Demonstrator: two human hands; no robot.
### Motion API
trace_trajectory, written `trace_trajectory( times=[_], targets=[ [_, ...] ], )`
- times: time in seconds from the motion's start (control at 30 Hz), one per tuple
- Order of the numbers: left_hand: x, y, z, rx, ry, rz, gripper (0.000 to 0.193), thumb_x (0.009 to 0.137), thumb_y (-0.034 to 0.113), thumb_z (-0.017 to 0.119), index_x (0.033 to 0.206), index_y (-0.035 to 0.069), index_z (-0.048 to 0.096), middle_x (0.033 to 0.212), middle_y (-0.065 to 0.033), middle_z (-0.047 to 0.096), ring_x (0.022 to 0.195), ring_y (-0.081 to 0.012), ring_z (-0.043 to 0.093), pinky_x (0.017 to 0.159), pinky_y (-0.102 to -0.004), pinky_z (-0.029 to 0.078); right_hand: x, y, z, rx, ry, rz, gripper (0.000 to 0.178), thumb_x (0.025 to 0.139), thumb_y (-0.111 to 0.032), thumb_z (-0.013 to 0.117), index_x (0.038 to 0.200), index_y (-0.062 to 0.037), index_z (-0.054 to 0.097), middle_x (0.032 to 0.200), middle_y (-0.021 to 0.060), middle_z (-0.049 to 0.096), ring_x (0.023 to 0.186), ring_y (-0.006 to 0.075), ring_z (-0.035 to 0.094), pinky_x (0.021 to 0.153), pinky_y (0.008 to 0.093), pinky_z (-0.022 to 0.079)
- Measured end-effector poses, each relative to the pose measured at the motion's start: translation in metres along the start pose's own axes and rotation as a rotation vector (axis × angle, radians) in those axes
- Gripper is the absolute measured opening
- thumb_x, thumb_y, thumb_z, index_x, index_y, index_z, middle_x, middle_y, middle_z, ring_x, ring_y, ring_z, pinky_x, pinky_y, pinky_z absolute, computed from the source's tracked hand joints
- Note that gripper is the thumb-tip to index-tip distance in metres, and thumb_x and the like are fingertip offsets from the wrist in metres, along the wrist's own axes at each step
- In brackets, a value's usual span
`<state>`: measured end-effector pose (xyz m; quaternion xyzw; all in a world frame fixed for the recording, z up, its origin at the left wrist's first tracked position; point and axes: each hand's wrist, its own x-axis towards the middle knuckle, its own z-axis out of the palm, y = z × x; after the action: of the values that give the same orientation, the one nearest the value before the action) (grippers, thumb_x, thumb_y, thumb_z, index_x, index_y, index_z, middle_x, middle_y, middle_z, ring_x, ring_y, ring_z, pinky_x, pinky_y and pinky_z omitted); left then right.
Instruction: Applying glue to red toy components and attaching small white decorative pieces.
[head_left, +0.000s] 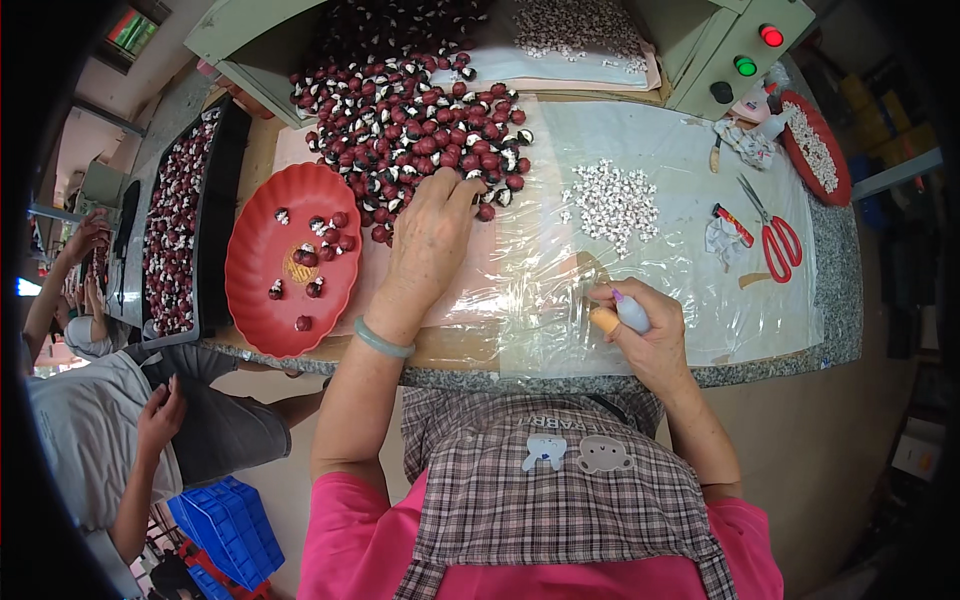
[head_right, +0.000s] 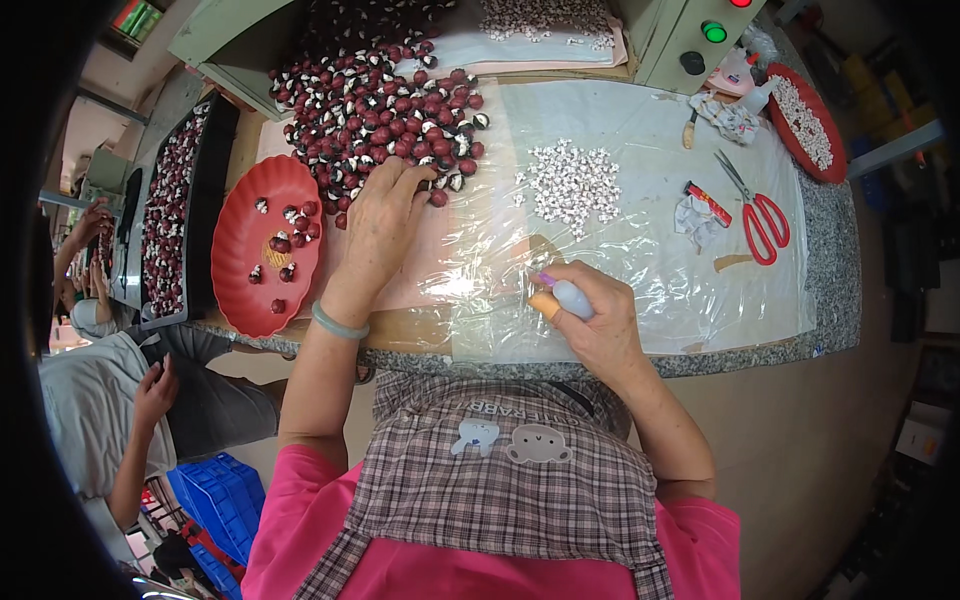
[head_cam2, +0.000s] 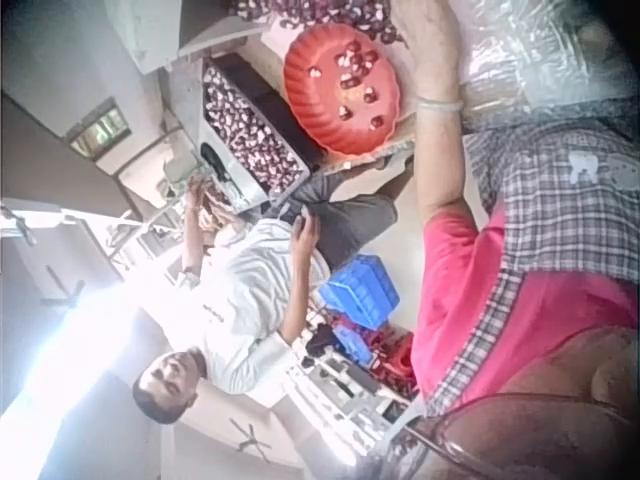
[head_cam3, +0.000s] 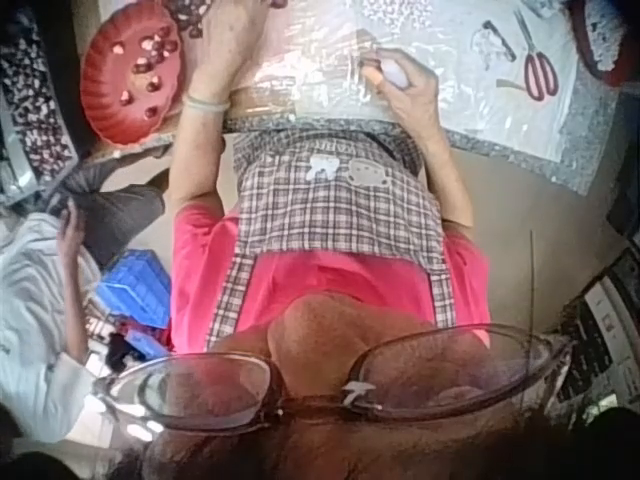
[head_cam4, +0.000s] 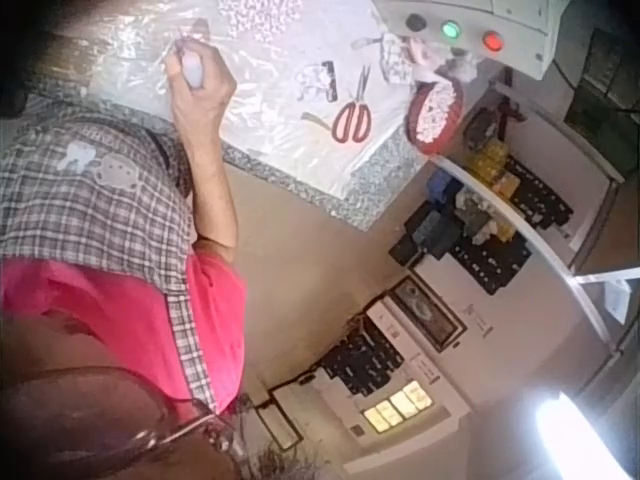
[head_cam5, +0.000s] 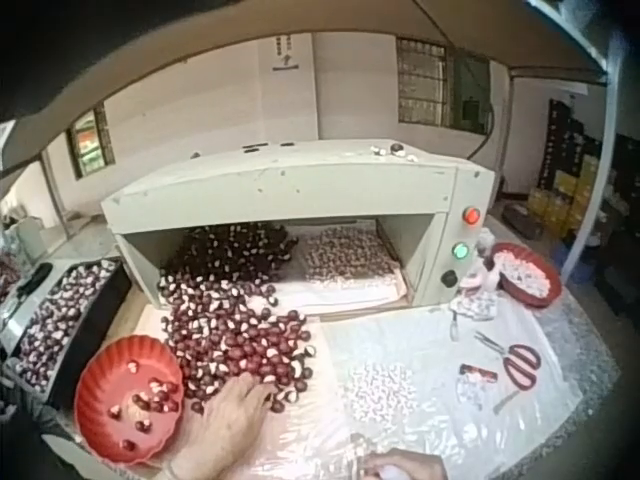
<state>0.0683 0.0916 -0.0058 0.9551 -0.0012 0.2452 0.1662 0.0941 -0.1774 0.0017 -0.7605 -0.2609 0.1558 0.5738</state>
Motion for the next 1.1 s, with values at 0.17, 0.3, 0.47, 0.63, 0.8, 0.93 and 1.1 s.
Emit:
trace_trajectory(
  times=[0.17,0.3,0.47,0.63,0.8,0.93,1.1],
  targets=[
    [0.000,0.000,0.001,-0.003,0.002,-0.025,0.026,0.077,0.000,0.062,0.102,0.003,0.058,0.089,-0.0118,0.053,0.086,-0.0308,0.056,0.071,-0.0402,0.048,0.000,-0.001,-0.001,-0.001,-0.015,-0.003,0.020,0.079,-0.007,0.072,0.097,-0.0008,0.064,0.090,0.0111,0.069,0.082,0.0186,0.068,0.070,0.0286,0.051],
    [0.001,0.000,-0.002,0.048,-0.013,-0.010,0.026,0.077,0.000,0.062,0.102,0.003,0.058,0.091,-0.0123,0.053,0.086,-0.0319,0.056,0.072,-0.0400,0.048,-0.001,-0.001,-0.001,0.024,-0.019,-0.003,0.019,0.080,-0.006,0.071,0.097,-0.0009,0.064,0.089,0.0094,0.069,0.076,0.0153,0.066,0.067,0.0270,0.051],
    [-0.007,0.002,-0.009,-0.240,-0.011,-0.247,0.017,0.089,0.011,0.059,0.105,0.003,0.058,0.083,-0.0063,0.053,0.074,-0.0179,0.055,0.061,-0.0289,0.045,-0.003,-0.008,-0.003,0.169,-0.027,0.146,0.018,0.081,-0.004,0.069,0.098,-0.0024,0.065,0.085,0.0041,0.066,0.068,0.0079,0.058,0.059,0.0226,0.048],
    [-0.029,0.033,-0.019,-1.522,-0.103,-0.707,0.027,0.098,0.028,0.050,0.107,0.004,0.059,0.088,-0.0002,0.056,0.074,-0.0053,0.049,0.059,-0.0174,0.038,0.002,-0.007,-0.005,0.277,-0.068,0.168,0.032,0.085,-0.005,0.062,0.115,-0.0046,0.049,0.087,0.0026,0.056,0.067,0.0060,0.049,0.055,0.0211,0.040],
    [-0.045,0.051,-0.024,-1.925,-0.227,-0.809,0.033,0.096,0.027,0.054,0.113,-0.001,0.057,0.099,-0.0052,0.061,0.089,-0.0089,0.058,0.077,-0.0167,0.049,0.006,-0.010,-0.009,0.525,-0.148,0.141,0.025,0.091,-0.008,0.048,0.113,-0.0054,0.038,0.098,0.0084,0.052,0.065,0.0080,0.047,0.054,0.0203,0.037],
    [-0.041,0.069,-0.030,-1.927,-0.221,-0.861,0.035,0.097,0.024,0.051,0.118,-0.004,0.054,0.094,-0.0071,0.059,0.080,-0.0088,0.054,0.069,-0.0184,0.045,0.007,-0.010,-0.008,0.513,-0.102,0.114,0.020,0.092,-0.007,0.053,0.110,-0.0016,0.048,0.091,0.0075,0.054,0.067,0.0082,0.053,0.051,0.0200,0.039],
    [-0.046,0.067,-0.029,-1.933,-0.298,-0.839,0.034,0.098,0.021,0.051,0.120,-0.003,0.056,0.096,-0.0045,0.061,0.092,-0.0080,0.059,0.081,-0.0168,0.049,0.006,-0.006,-0.010,0.551,0.006,0.109,0.018,0.090,-0.005,0.060,0.106,-0.0005,0.055,0.085,0.0073,0.059,0.065,0.0096,0.059,0.048,0.0196,0.044]
  ],
)
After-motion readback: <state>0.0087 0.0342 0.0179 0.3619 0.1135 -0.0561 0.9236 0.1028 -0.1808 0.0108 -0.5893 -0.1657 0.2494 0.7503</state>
